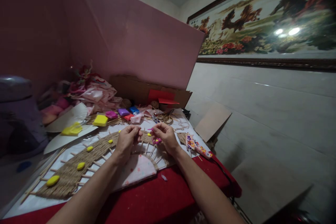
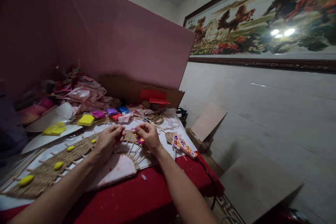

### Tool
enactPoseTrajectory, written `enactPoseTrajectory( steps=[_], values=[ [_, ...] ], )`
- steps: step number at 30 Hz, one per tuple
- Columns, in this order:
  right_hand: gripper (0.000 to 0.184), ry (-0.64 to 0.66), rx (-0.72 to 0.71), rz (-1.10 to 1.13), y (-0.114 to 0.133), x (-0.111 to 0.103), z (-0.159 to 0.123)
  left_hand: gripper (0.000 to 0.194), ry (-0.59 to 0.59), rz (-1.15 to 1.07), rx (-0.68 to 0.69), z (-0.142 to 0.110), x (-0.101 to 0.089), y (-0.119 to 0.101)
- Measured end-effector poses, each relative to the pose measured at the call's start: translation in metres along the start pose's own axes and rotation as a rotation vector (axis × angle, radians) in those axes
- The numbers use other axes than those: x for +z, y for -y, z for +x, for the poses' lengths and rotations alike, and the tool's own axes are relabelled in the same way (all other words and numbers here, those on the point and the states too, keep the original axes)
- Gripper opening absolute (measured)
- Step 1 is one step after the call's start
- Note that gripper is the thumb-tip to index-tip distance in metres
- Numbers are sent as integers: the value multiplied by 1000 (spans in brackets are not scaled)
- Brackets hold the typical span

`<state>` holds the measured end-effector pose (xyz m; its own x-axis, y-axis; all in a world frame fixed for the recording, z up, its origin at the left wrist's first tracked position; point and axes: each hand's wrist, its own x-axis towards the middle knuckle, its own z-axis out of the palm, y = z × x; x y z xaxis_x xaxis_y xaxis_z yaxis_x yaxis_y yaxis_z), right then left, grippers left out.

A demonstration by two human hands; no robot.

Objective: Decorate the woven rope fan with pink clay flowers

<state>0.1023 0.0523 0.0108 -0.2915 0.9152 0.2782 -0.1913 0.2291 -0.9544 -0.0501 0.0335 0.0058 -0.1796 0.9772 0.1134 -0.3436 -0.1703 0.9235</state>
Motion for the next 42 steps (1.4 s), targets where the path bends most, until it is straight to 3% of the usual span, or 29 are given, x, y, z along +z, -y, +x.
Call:
enactPoseTrajectory(
  steps=[6, 15, 22, 26, 31, 34, 42],
  values=[
    [34, 4, 94, 150, -5, -4, 4, 19, 14, -125, -111, -2, 4, -2],
    [30, -8, 133, 214, -4, -4, 4, 27, 91, -131, -117, -3, 3, 0],
    [36, -29, 116, 302, -2, -6, 7, 17, 2, -171, -95, -3, 5, -3],
    [36, -33, 70, 249, -4, -8, 9, 25, -8, -200, -117, -3, 7, -4],
    [43, -53, 100, 221, -5, -11, 8, 31, 83, -140, -124, -2, 4, -1],
    [36, -48, 99, 279, -2, -11, 8, 36, 108, -89, -146, -2, 1, 0],
    [37, -32, 139, 253, -2, -12, 8, 28, 81, -139, -128, -1, 2, 0]
  ],
)
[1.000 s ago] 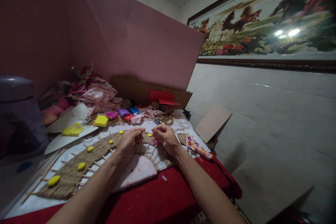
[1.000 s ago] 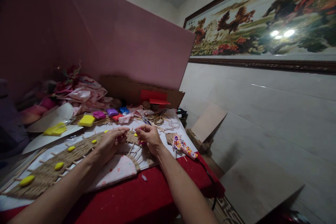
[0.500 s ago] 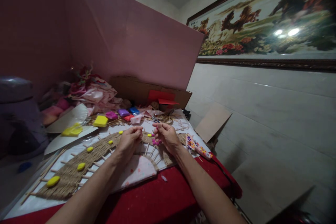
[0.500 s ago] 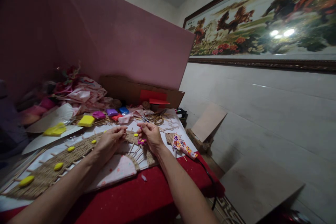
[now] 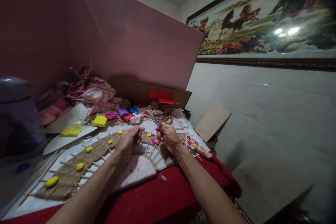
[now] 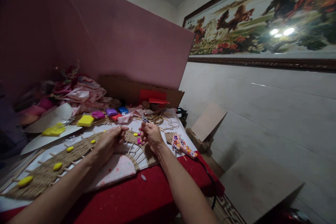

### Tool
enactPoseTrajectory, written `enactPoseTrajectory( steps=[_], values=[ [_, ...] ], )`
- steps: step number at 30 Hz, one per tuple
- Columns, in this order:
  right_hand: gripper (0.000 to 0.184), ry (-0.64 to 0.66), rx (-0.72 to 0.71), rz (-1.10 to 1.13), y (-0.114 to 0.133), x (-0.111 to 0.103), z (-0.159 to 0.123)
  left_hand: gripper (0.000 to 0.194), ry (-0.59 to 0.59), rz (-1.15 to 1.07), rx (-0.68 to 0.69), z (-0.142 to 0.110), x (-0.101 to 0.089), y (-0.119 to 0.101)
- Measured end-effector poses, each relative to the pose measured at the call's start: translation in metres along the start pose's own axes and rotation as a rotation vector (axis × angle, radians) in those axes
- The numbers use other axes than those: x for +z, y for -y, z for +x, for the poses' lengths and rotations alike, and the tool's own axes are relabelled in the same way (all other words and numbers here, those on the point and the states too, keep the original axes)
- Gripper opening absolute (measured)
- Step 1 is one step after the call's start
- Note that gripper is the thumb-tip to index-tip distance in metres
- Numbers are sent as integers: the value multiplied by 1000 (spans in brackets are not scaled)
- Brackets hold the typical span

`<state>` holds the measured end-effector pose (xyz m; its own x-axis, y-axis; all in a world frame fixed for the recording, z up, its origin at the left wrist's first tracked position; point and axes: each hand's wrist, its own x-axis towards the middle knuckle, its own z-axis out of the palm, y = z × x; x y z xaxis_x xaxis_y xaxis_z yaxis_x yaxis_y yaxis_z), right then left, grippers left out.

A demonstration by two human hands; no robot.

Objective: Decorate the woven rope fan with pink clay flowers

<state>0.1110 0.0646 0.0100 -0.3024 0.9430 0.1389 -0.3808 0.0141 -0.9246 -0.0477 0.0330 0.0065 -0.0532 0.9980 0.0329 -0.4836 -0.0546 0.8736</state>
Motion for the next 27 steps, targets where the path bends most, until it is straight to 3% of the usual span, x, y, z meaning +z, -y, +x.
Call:
enactPoseTrajectory(
  steps=[9, 23, 27],
  values=[
    [38, -16, -1, 33, 3, 2, -1, 25, -23, 20, -24, -3, 2, -2],
    [34, -36, -125, 6, 1, -1, 2, 32, -61, 11, -25, -1, 0, 0],
    [33, -36, -92, -2, 1, 0, 1, 33, -53, 17, -28, -2, 0, -1]
  ],
)
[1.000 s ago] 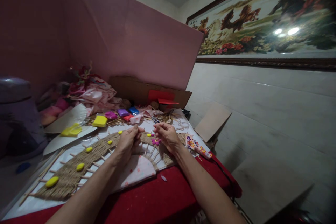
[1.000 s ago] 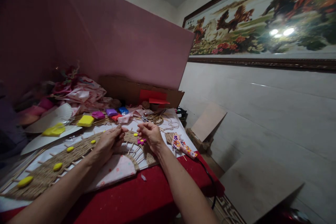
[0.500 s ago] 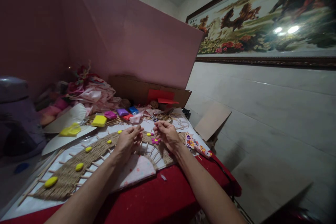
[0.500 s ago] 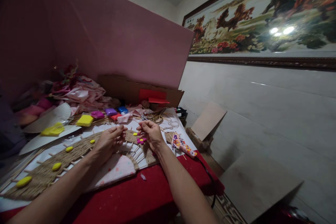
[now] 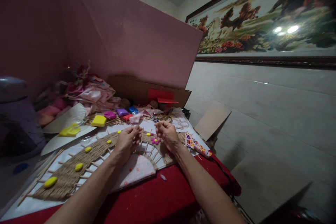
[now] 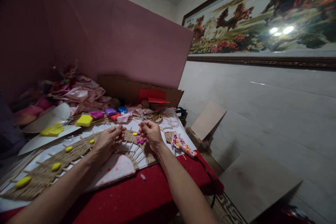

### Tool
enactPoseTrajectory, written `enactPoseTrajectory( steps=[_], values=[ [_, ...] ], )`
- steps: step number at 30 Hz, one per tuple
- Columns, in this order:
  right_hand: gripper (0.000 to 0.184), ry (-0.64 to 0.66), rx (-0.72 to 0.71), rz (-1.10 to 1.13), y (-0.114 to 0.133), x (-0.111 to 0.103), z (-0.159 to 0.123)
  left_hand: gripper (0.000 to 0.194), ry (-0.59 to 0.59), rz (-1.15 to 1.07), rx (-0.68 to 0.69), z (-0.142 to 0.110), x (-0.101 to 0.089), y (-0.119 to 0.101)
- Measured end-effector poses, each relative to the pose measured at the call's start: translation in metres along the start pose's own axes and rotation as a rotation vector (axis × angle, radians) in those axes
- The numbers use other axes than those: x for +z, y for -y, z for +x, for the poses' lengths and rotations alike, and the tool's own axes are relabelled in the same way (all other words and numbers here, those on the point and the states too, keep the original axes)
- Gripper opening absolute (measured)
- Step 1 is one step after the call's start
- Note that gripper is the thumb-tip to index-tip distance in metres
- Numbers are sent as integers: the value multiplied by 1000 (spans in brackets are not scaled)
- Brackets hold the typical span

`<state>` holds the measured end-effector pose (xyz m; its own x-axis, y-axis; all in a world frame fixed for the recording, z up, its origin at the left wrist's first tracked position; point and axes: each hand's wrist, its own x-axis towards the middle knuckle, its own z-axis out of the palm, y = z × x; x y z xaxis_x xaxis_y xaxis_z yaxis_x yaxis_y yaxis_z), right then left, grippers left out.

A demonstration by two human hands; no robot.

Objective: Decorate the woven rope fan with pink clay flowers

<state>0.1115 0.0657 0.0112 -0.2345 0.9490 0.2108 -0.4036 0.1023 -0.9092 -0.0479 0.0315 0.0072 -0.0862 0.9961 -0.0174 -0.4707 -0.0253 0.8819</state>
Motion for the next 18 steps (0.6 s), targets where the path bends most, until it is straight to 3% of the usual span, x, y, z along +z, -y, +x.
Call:
enactPoseTrajectory(
  steps=[18],
  values=[
    [36, -1, 32, 108, 4, -1, 1, 40, -9, 79, 23, 1, 0, 2]
  ],
)
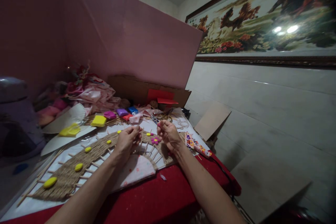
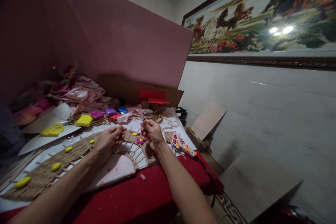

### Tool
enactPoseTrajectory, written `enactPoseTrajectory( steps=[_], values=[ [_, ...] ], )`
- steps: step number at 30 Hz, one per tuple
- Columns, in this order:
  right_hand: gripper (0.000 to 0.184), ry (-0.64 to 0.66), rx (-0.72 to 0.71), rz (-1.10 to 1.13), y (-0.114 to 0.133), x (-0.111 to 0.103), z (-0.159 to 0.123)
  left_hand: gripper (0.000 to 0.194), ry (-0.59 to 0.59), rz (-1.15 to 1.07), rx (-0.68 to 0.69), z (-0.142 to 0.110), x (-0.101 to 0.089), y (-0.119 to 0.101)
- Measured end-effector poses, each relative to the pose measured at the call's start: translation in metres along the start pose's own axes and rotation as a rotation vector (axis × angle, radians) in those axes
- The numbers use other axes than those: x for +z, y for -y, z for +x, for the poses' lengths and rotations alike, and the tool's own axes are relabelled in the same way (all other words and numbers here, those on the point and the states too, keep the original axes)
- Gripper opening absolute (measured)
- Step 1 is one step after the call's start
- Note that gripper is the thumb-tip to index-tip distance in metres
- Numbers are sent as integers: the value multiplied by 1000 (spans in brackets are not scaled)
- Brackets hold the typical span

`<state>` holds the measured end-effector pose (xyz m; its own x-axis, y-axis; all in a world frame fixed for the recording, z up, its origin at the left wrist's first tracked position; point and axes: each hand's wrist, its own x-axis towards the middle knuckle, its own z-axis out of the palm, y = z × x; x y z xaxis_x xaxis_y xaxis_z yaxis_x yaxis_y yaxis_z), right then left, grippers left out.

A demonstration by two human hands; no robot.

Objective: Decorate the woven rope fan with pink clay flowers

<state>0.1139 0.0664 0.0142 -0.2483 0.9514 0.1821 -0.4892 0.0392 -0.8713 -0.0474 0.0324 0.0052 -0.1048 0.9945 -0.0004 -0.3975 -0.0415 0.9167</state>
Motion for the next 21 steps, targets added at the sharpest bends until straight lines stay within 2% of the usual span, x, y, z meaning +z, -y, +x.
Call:
enactPoseTrajectory(
  steps=[11, 17, 21],
  values=[
    [31, -35, -93, -137, -6, -2, 3, 43, -7, 21, 2, -2, 1, -2],
    [30, -55, -101, -339, -5, -7, 11, 45, -11, 38, 12, -2, 2, -3],
    [28, 29, -85, -482, 0, -8, 25, 43, -3, 46, 29, 0, 1, -1]
  ],
)
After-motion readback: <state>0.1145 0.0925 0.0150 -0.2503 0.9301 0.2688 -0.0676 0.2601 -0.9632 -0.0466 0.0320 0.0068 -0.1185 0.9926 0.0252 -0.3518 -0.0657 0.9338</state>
